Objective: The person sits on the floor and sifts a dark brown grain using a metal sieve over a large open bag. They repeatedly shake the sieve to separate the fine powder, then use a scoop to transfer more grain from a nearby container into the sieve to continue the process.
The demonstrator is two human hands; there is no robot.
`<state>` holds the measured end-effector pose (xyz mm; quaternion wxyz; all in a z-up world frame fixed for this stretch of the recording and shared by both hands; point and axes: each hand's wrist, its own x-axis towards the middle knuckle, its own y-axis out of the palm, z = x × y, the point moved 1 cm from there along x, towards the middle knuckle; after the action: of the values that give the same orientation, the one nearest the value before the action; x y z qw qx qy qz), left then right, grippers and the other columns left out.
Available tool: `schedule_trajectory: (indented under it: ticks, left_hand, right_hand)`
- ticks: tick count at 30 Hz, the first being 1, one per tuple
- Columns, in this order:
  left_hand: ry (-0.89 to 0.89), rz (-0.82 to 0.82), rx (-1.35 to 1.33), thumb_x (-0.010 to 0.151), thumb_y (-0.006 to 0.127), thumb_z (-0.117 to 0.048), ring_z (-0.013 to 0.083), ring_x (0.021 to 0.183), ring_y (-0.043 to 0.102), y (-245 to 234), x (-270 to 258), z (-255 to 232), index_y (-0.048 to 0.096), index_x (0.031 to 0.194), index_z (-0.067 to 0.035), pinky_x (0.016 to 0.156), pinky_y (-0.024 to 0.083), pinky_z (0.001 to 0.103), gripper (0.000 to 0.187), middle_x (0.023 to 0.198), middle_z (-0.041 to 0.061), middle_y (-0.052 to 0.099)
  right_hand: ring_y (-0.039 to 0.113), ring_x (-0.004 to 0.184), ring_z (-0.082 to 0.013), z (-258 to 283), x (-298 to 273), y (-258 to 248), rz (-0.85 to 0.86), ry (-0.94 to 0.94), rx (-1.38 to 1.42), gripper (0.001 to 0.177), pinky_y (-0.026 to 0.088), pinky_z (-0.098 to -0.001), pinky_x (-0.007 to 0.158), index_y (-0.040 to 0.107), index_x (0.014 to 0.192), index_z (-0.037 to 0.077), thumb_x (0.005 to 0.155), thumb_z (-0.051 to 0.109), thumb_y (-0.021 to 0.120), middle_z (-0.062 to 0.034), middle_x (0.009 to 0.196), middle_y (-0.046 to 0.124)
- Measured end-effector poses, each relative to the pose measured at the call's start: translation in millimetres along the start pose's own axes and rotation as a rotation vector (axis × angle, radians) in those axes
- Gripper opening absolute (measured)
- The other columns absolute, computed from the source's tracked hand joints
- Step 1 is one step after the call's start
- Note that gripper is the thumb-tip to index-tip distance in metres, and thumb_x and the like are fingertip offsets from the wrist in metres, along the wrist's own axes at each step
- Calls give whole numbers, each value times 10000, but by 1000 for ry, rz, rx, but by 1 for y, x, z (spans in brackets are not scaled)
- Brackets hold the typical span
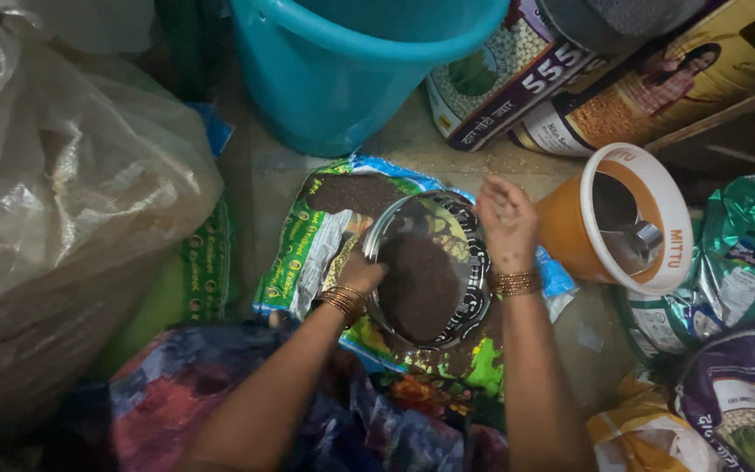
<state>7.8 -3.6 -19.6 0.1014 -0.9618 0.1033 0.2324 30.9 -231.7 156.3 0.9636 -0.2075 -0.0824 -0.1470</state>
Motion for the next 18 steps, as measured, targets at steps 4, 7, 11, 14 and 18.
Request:
schedule_trajectory:
  ticks: [4, 7, 11, 14, 18]
  left_hand:
    - [-6, 11, 28, 727, 732, -228, 393, 1218, 630, 2, 6, 3, 435, 1478, -8, 1062, 468, 404, 837, 1285, 273, 643]
    - [22, -20, 84, 721, 767, -229, 411, 1259, 583, 3, 6, 3, 415, 1467, 19, 1087, 435, 409, 861, 1329, 290, 597]
    - [-53, -2, 34, 722, 749, -240, 390, 1262, 607, 3, 5, 0, 380, 1497, 10, 1099, 446, 399, 894, 1351, 278, 602]
    - [-29, 8, 52, 710, 747, -239, 378, 1270, 604, 1, 3, -4, 364, 1519, -28, 1105, 437, 399, 920, 1366, 253, 607]
    - [63, -11, 1, 685, 735, -194, 381, 1275, 574, -3, -1, -9, 294, 1574, -122, 1081, 435, 399, 996, 1410, 241, 551]
  right_hand:
    - [720, 871, -165, -16, -11, 4, 25, -21, -376, 151, 593, -326, 794, 748, 1074, 96, 948, 147, 683, -78, 1007, 753]
    - [745, 840, -225, -64, -32, 18, 83, 237, -739, 177, 588, -357, 762, 778, 1065, 172, 912, 143, 694, -135, 991, 766]
    - [734, 893, -307, -115, -63, 32, 107, -179, -699, 255, 586, -390, 795, 785, 1048, 111, 821, 27, 702, -141, 1052, 759]
    - [729, 877, -314, -140, -77, 45, 64, -179, -644, 285, 583, -390, 786, 763, 1032, 58, 751, 16, 751, -154, 1032, 744]
    - [746, 838, -277, -157, -88, 53, -7, -143, -687, 167, 592, -368, 797, 796, 933, 99, 802, 8, 746, -115, 980, 768]
